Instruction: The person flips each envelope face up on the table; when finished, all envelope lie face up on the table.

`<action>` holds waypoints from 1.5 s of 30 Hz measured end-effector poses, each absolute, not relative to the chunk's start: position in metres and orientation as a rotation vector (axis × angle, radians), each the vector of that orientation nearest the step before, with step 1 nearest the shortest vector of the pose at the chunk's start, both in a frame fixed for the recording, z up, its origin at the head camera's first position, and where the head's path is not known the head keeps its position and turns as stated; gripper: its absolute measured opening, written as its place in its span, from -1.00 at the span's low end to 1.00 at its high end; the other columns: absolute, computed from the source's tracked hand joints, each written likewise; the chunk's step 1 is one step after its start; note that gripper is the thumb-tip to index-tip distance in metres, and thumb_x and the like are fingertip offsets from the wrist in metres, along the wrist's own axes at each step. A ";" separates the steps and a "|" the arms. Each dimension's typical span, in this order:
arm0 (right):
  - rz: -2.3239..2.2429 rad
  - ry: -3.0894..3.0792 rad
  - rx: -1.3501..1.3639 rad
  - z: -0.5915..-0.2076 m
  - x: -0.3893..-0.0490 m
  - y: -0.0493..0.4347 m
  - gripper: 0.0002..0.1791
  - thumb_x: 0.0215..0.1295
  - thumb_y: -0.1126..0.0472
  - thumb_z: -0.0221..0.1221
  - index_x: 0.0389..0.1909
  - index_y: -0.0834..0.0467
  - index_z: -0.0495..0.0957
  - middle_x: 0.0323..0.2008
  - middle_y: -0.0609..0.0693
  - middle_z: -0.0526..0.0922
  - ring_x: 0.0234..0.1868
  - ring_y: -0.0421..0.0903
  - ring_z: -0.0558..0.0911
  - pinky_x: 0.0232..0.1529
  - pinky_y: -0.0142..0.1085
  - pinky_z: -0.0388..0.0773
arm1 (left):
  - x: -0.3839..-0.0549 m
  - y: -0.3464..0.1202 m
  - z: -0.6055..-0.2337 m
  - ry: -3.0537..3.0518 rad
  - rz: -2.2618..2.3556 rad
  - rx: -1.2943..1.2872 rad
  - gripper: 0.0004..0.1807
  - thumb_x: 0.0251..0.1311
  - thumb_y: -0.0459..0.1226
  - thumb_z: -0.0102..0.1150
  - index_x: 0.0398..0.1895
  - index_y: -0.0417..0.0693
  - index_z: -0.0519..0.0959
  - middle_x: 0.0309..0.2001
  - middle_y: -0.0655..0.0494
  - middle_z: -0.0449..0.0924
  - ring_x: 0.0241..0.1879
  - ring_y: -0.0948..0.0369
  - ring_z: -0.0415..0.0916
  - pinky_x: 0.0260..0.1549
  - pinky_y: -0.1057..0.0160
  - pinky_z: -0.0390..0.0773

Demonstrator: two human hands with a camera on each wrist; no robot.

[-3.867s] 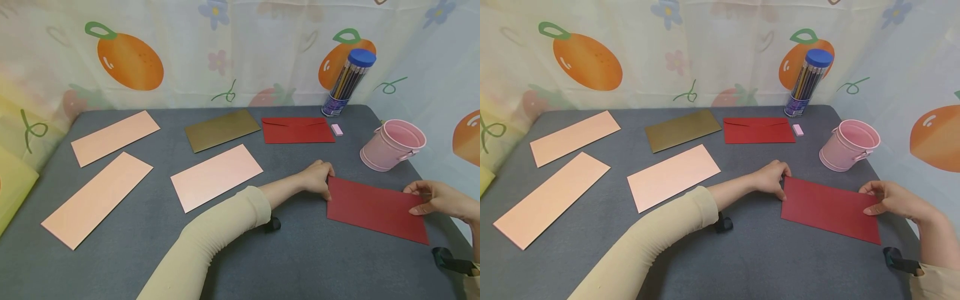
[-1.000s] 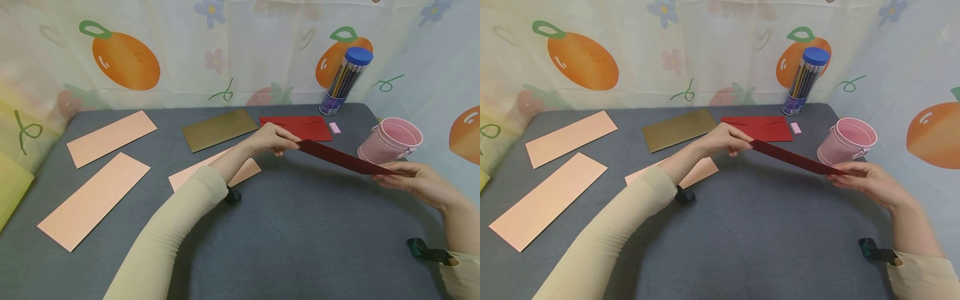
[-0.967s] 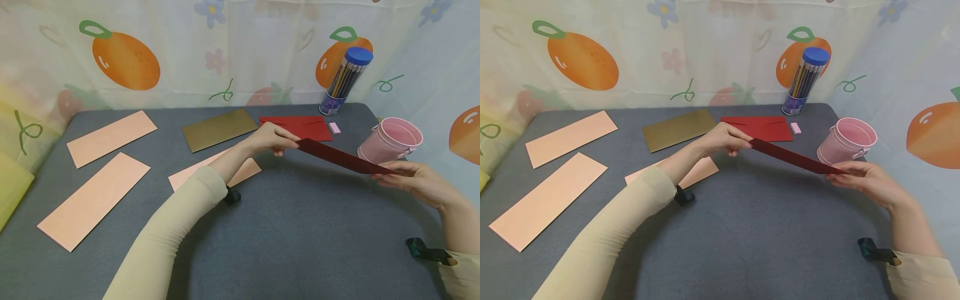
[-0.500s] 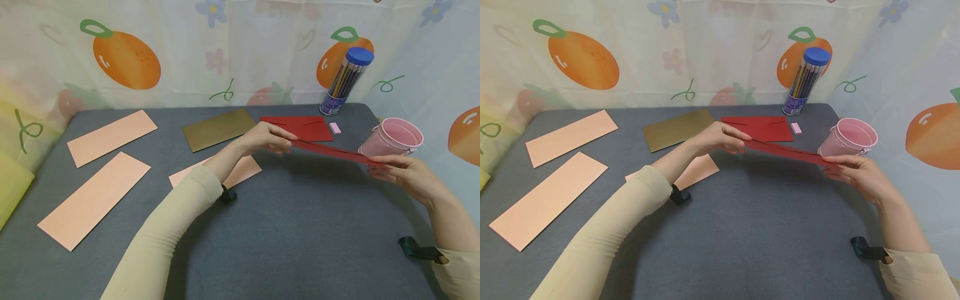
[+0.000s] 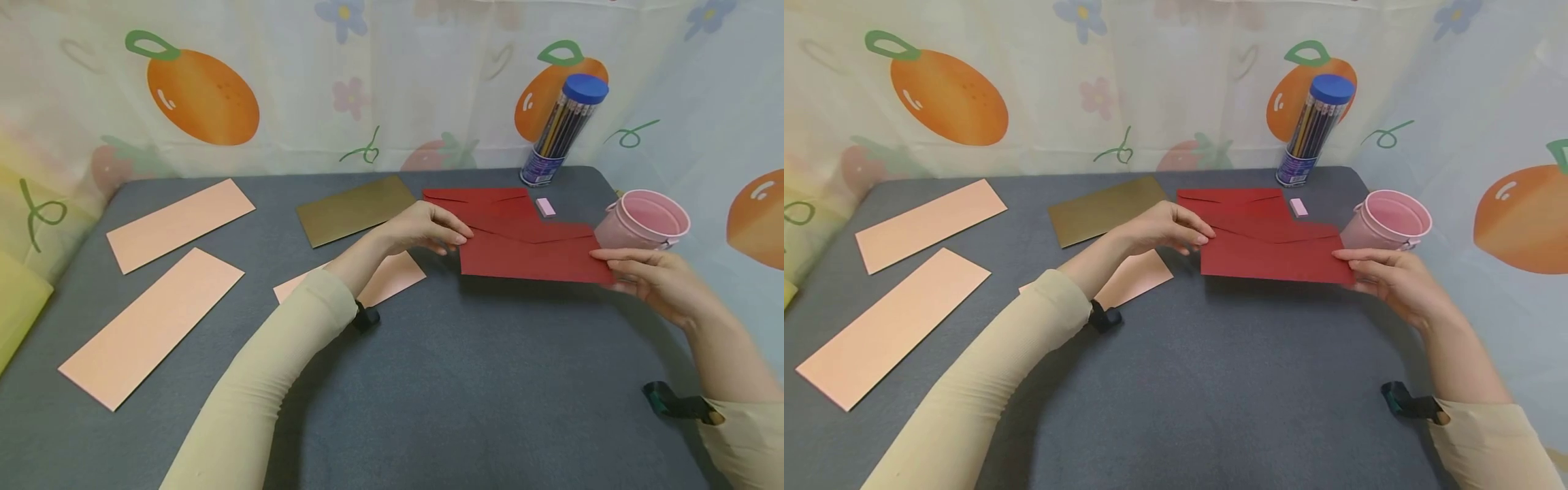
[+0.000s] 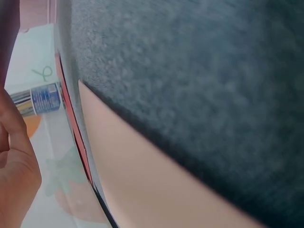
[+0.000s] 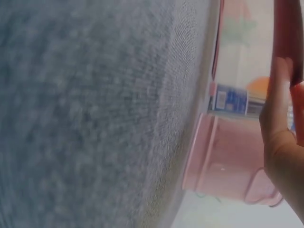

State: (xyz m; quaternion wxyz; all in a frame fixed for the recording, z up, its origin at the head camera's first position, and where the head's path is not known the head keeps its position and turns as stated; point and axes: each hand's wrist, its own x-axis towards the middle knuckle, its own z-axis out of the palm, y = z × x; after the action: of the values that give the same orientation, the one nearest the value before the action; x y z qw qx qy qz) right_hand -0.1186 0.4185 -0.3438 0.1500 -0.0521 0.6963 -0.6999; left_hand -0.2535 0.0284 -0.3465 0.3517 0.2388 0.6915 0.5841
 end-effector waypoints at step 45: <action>-1.055 2.588 0.047 -0.354 -0.152 0.360 -0.18 0.23 0.29 0.32 0.39 0.50 0.12 -0.26 0.08 0.51 -0.41 -0.36 0.56 -0.28 -0.37 0.72 | -0.247 0.039 -0.366 2.499 0.945 0.589 -0.34 -0.03 -0.31 0.52 0.20 -0.15 0.51 0.30 -0.10 0.49 0.30 -0.02 0.44 0.19 0.08 0.56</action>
State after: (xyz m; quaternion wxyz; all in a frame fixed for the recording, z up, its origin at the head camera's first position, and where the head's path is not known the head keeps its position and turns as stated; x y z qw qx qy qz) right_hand -0.1517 0.3600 -0.3537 0.1721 0.0167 0.9121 -0.3717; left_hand -0.2470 0.0393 -0.3660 0.2016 0.2108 0.8947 0.3383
